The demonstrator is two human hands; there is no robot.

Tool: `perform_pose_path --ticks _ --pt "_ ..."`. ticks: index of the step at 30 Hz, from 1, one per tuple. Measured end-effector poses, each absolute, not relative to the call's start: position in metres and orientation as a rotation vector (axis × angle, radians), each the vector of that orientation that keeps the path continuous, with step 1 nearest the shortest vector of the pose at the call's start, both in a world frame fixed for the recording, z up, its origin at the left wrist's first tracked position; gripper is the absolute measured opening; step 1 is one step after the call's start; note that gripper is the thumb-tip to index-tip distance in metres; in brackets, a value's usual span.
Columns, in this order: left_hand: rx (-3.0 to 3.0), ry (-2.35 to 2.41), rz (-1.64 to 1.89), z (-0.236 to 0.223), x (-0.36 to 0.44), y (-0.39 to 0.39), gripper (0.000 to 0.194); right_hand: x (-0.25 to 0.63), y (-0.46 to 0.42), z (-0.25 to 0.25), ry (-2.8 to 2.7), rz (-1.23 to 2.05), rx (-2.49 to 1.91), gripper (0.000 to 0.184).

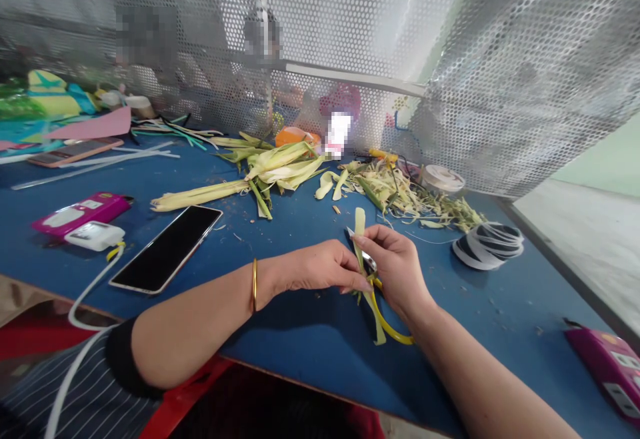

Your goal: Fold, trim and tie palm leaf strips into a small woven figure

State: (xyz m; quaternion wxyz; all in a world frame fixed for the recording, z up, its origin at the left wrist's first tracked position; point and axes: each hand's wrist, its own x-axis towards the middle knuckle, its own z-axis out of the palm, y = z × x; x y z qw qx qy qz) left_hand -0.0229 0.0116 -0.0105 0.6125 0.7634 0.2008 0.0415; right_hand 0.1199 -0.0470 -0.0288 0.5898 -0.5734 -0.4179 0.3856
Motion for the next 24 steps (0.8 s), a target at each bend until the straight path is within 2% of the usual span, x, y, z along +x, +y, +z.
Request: perform_pose_path --ticks 4,9,11,13,17,24 --pt "1.611 0.538 0.149 -0.011 -0.02 0.008 0.042 0.131 -0.041 -0.028 -1.121 0.804 -1.425 0.021" --pt "1.195 0.637 0.391 -0.003 -0.02 0.012 0.037 0.147 -0.046 -0.01 -1.376 -0.02 -1.445 0.015" --pt "1.069 0.63 0.467 -0.002 -0.021 0.017 0.033 0.145 -0.053 -0.005 -1.386 -0.163 -1.42 0.017" --pt "0.984 0.594 0.544 -0.003 -0.021 0.021 0.029 0.137 -0.059 -0.005 -1.43 -0.09 -1.428 0.023" --pt "0.953 0.528 0.68 -0.01 -0.017 0.023 0.03 0.121 -0.058 -0.017 -1.544 0.365 -1.444 0.022" --pt "0.927 0.568 0.762 -0.016 -0.011 0.017 0.029 0.112 -0.05 -0.034 -1.268 0.739 -1.395 0.025"
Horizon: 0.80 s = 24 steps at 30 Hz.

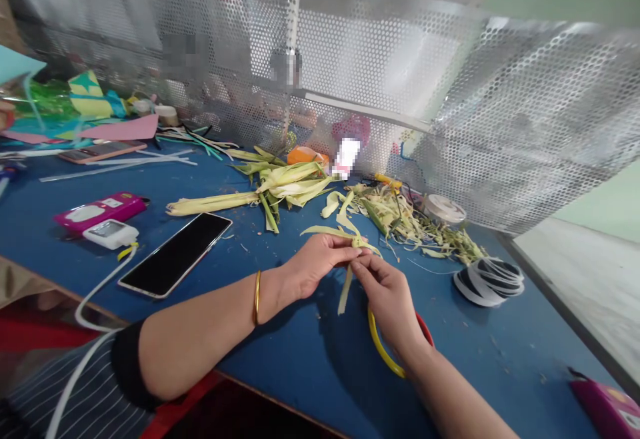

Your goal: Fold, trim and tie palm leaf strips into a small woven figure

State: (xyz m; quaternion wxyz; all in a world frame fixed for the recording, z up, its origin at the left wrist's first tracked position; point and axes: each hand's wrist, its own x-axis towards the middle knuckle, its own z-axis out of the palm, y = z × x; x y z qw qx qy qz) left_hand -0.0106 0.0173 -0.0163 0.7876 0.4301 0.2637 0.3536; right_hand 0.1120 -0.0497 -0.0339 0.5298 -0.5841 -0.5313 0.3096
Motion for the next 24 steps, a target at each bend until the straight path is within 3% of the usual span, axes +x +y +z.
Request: perform_pose_path --ticks 10,13,16,21,24 --pt "0.958 0.599 0.797 -0.018 -0.012 0.021 0.034 0.114 -0.054 -0.021 -1.402 0.8 -1.339 0.027" --pt "0.946 0.647 0.769 -0.015 -0.015 0.022 0.031 0.121 -0.055 -0.016 -1.511 0.506 -1.417 0.031" --pt "0.961 0.649 0.745 -0.01 -0.019 0.023 0.029 0.133 -0.053 -0.016 -1.541 0.114 -1.519 0.02" --pt "1.005 0.588 0.66 -0.007 -0.021 0.022 0.028 0.139 -0.047 -0.025 -1.709 0.05 -1.594 0.012" --pt "1.034 0.635 0.662 -0.011 -0.019 0.021 0.029 0.134 -0.049 -0.026 -1.853 -0.157 -1.552 0.018"
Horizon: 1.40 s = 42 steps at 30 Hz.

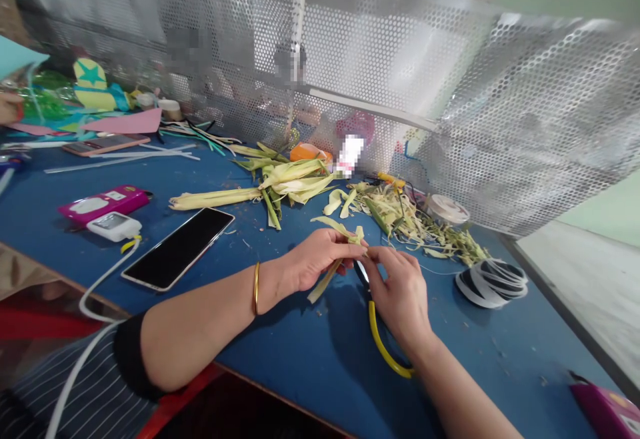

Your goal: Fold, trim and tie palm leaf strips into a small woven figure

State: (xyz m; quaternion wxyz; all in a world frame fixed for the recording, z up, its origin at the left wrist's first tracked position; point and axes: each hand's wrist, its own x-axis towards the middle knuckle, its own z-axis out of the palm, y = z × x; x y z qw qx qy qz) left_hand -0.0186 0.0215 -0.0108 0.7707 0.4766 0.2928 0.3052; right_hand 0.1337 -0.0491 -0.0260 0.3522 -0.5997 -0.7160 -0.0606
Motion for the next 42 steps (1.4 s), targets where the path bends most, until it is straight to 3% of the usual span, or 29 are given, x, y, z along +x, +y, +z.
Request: perform_pose_path --ticks 5,14,24,31,42 --pt "1.14 0.735 0.705 -0.017 -0.014 0.021 0.036 0.13 -0.056 -0.015 -1.976 -0.2 -1.526 0.024" --pt "1.192 0.725 0.637 -0.012 -0.017 0.024 0.035 0.14 -0.059 0.006 -1.539 0.802 -1.547 0.03" --pt "1.172 0.64 0.562 -0.009 -0.021 0.028 0.043 0.145 -0.05 -0.001 -1.308 0.904 -1.479 0.042" --pt "1.262 0.599 0.491 -0.009 -0.019 0.022 0.053 0.143 -0.042 -0.015 -0.911 1.278 -1.265 0.038" --pt "1.453 0.649 0.46 -0.008 -0.019 0.014 0.037 0.132 -0.045 -0.02 -0.855 0.897 -1.275 0.035"
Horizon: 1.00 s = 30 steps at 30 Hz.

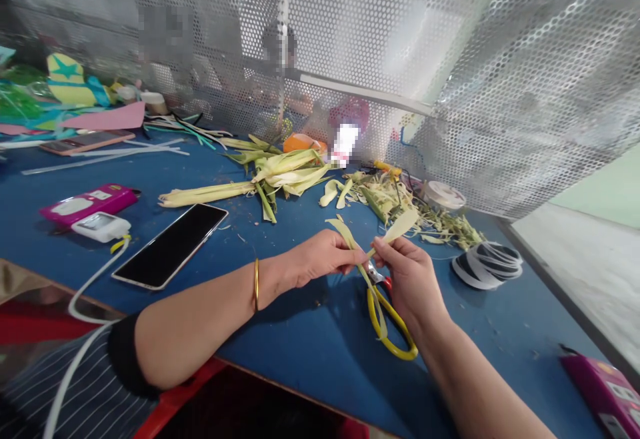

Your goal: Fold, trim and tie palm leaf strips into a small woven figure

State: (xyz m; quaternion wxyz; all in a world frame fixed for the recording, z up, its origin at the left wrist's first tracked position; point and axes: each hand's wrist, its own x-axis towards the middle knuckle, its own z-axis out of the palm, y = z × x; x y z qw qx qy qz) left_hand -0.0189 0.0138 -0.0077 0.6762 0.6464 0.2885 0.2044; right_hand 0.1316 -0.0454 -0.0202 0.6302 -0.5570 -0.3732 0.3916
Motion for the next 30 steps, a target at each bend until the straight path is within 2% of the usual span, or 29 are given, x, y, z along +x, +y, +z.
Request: perform_pose_path --ticks 6,9,11,13,14,16,18,20,30 --pt "1.496 0.651 0.449 -0.014 -0.019 0.016 0.038 0.136 -0.042 -0.026 -0.962 0.808 -1.378 0.034" --pt "1.436 0.649 0.41 -0.018 -0.019 0.016 0.043 0.143 -0.042 -0.021 -1.127 0.427 -1.527 0.03" --pt "1.424 0.634 0.373 -0.017 -0.018 0.014 0.045 0.145 -0.043 -0.016 -1.254 0.077 -1.567 0.036" --pt "1.44 0.614 0.354 -0.016 -0.018 0.012 0.041 0.145 -0.046 -0.012 -1.434 -0.061 -1.558 0.027" --pt "1.462 0.607 0.353 -0.016 -0.017 0.011 0.037 0.143 -0.047 -0.01 -1.522 0.018 -1.55 0.024" --pt "1.519 0.599 0.374 -0.015 -0.016 0.009 0.028 0.138 -0.048 -0.01 -1.561 0.427 -1.527 0.03" --pt "1.559 0.599 0.39 -0.016 -0.015 0.008 0.024 0.133 -0.049 -0.01 -1.381 0.869 -1.468 0.031" --pt "1.541 0.608 0.385 -0.018 -0.014 0.007 0.025 0.129 -0.05 -0.011 -1.167 1.056 -1.391 0.031" --pt "1.633 0.628 0.242 -0.019 -0.017 0.008 0.029 0.127 -0.051 -0.026 -1.229 0.731 -1.479 0.025"
